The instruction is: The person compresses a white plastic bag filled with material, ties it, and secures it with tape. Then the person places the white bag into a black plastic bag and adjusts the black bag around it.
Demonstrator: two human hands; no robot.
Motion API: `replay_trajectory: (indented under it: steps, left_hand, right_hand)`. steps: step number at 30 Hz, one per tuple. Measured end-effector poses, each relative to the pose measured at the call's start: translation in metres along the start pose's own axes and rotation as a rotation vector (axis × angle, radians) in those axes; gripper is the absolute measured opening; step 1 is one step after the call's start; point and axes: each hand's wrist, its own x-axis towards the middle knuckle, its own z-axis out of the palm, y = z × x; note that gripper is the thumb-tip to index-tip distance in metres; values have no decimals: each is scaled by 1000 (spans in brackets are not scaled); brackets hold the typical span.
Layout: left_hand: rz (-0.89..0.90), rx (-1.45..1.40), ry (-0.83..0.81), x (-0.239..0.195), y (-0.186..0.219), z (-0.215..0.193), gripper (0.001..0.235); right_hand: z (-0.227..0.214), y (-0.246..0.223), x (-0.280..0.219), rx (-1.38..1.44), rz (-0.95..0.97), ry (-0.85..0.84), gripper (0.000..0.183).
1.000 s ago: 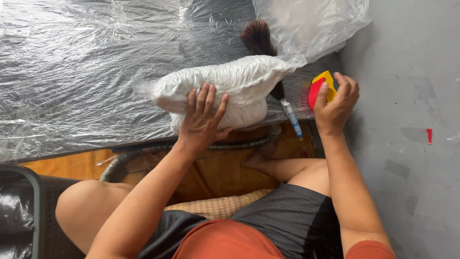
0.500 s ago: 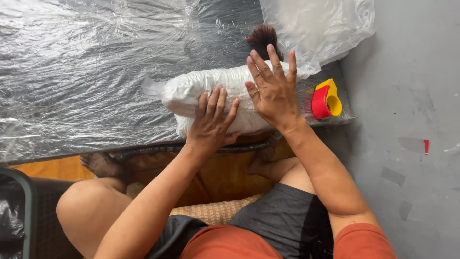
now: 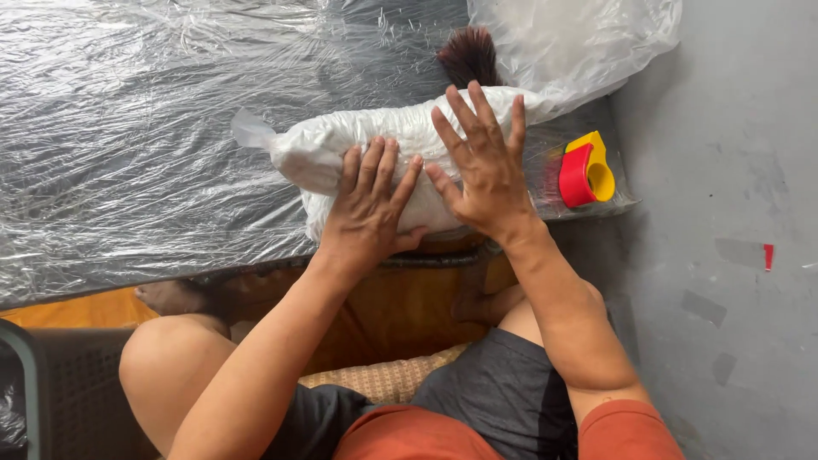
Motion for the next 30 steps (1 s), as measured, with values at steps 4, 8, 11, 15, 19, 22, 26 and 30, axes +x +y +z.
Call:
replay_trajectory:
  steps: [4, 8, 11, 15, 19, 22, 26, 30]
  left_hand:
    - [-63, -183, -130, 12, -7, -7, 109]
    - [-83, -222, -249, 22, -10, -15, 110]
    - [-80, -217, -295, 28, -14, -21, 113]
    - [-75, -230, -342, 31, -15, -27, 115]
    - [-75, -213, -372, 33, -12, -39, 109]
    - [-100, -198, -256, 43, -18, -36, 98]
    - [-65, -213, -85, 71, -27, -35, 61]
    - [-52, -181, -345, 80, -13, -19, 100]
  right_hand:
    - [11, -2, -26, 50, 12, -3, 96]
    - [15, 3, -30, 72, -5, -34, 107]
    - [15, 4, -29, 86, -3, -38, 112]
    - [14, 3, -31, 78, 0, -67, 123]
    - [20, -3, -37, 53, -8, -49, 129]
    - [23, -7, -37, 79, 15, -17, 128]
    - [14, -9, -38, -93, 21, -211, 132]
    - [-5, -9, -27, -276, 53, -548, 118]
